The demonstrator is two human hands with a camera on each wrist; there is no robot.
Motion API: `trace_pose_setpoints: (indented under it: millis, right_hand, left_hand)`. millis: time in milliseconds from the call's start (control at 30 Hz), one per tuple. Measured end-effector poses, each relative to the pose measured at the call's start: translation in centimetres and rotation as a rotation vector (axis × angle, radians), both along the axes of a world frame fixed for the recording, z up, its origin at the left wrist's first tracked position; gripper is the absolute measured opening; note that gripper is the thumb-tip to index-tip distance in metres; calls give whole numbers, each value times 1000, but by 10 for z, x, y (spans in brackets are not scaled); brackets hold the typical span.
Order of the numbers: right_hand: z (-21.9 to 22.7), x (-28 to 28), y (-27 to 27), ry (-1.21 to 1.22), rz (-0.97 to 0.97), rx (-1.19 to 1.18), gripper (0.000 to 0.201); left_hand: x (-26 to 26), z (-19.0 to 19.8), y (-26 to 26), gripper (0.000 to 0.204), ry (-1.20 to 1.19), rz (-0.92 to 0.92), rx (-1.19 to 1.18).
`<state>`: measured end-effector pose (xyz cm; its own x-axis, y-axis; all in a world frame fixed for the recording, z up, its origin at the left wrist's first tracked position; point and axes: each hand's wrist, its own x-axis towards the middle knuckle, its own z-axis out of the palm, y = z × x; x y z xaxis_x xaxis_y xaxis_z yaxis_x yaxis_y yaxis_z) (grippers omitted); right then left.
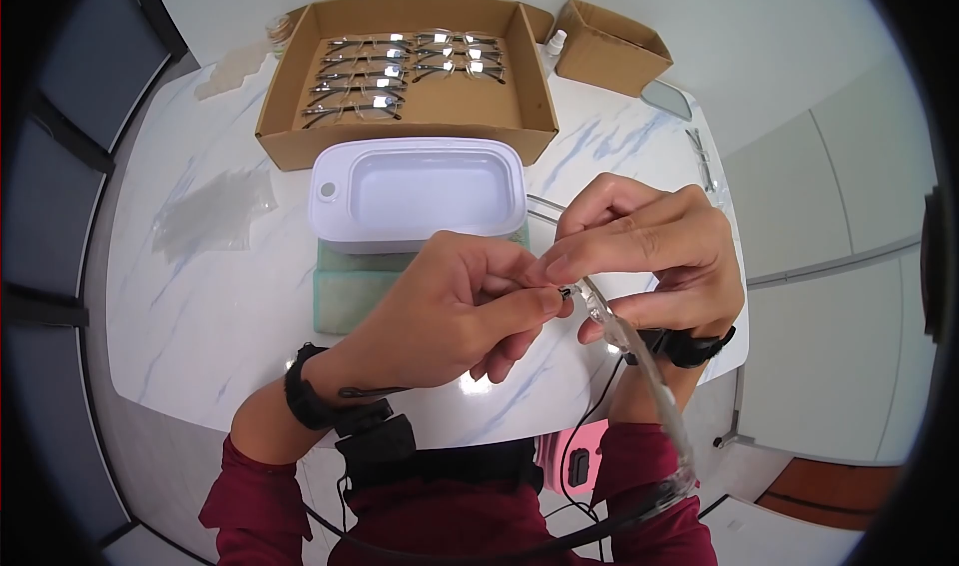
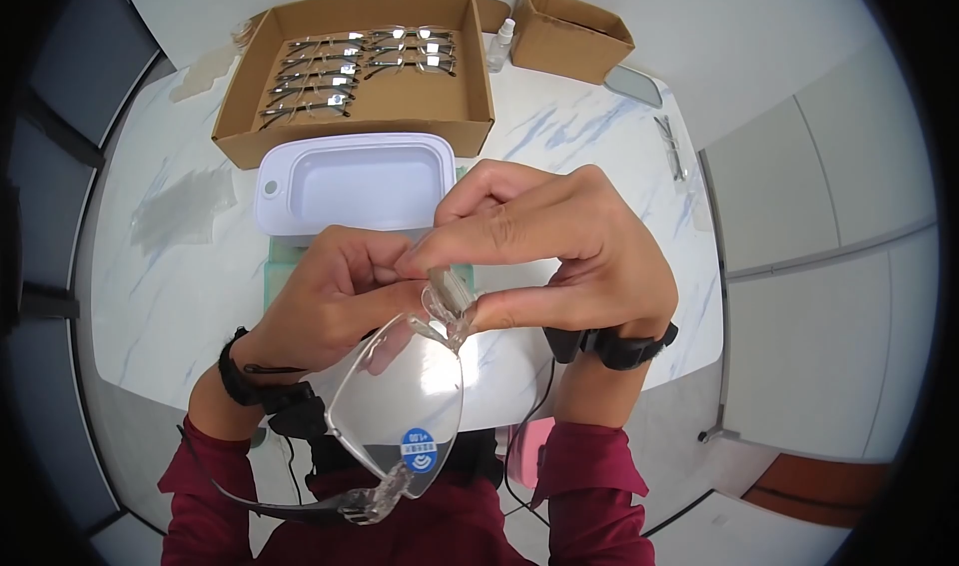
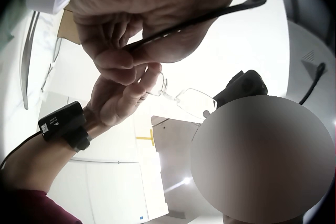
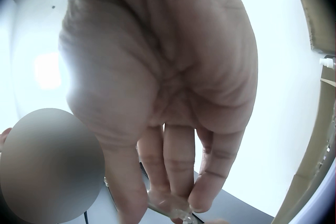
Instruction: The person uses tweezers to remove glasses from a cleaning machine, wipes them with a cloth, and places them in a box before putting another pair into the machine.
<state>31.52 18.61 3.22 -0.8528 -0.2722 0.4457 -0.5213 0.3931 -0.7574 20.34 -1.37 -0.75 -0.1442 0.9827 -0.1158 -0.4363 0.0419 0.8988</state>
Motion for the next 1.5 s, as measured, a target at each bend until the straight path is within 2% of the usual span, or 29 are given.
trace_pose_setpoints:
  millis: [167, 267, 333, 367, 400, 433, 467, 533, 567, 600, 633, 733, 800, 900, 967, 1167, 1333, 1500]
  right_hand:
    - [2, 2, 0, -23, -15, 38, 44]
    - [3, 0, -2, 24, -41, 53, 47]
    - [4, -3, -3, 12, -40, 56, 45]
    - [4, -3, -5, -8, -49, 52, 45]
    - [4, -4, -8, 2, -40, 58, 45]
    - [4, -6, -12, -26, -96, -54, 49]
    - [3, -6, -16, -54, -150, -168, 53]
    - [4, -5, -19, -85, -168, -228, 52]
    - [5, -5, -21, -176, -211, -373, 48]
    - [6, -4, -23, -269, -256, -520, 45]
    - [6, -3, -25, -262, -253, -516, 45]
    - [6, -3, -35, -376, -271, -521, 40]
    - [8, -4, -46, -379, -326, -542, 37]
    - [9, -4, -50, -349, -374, -428, 33]
    - [9, -4, -53, -204, -336, -302, 31]
    - [12, -4, -61, -238, -403, -430, 34]
    - [14, -2, -62, -185, -424, -333, 35]
    - [15, -1, -67, -170, -449, -316, 37]
  left_hand:
    - [3, 4, 0, 18, 101, 73, -31]
    - [-2, 9, -3, 9, 226, 88, -59]
    - [-4, 4, -3, 10, 582, 256, 61]
    - [-7, 4, -4, 10, 590, 266, 66]
    - [-10, 4, -5, 9, 758, 371, 127]
    - [-13, 5, -6, 9, 929, 479, 188]
    - [-15, 5, -6, 9, 941, 491, 192]
    - [-18, 6, -7, 11, 1221, 748, 348]
    - [-19, 8, -10, 11, 1231, 755, 353]
    - [-19, 11, -12, 14, 1375, 775, 343]
    - [-18, 12, -14, 17, 1516, 793, 332]
    - [-15, 14, -14, 17, 1607, 837, 327]
    - [-13, 14, -13, 18, 1576, 852, 357]
    - [-13, 16, -14, 19, 1514, 866, 386]
    - [-13, 19, -15, 19, 1486, 865, 390]
    - [-15, 20, -13, 21, 1448, 882, 438]
    - [-15, 18, -13, 16, 1314, 829, 452]
    - [-15, 20, -13, 15, 1316, 828, 463]
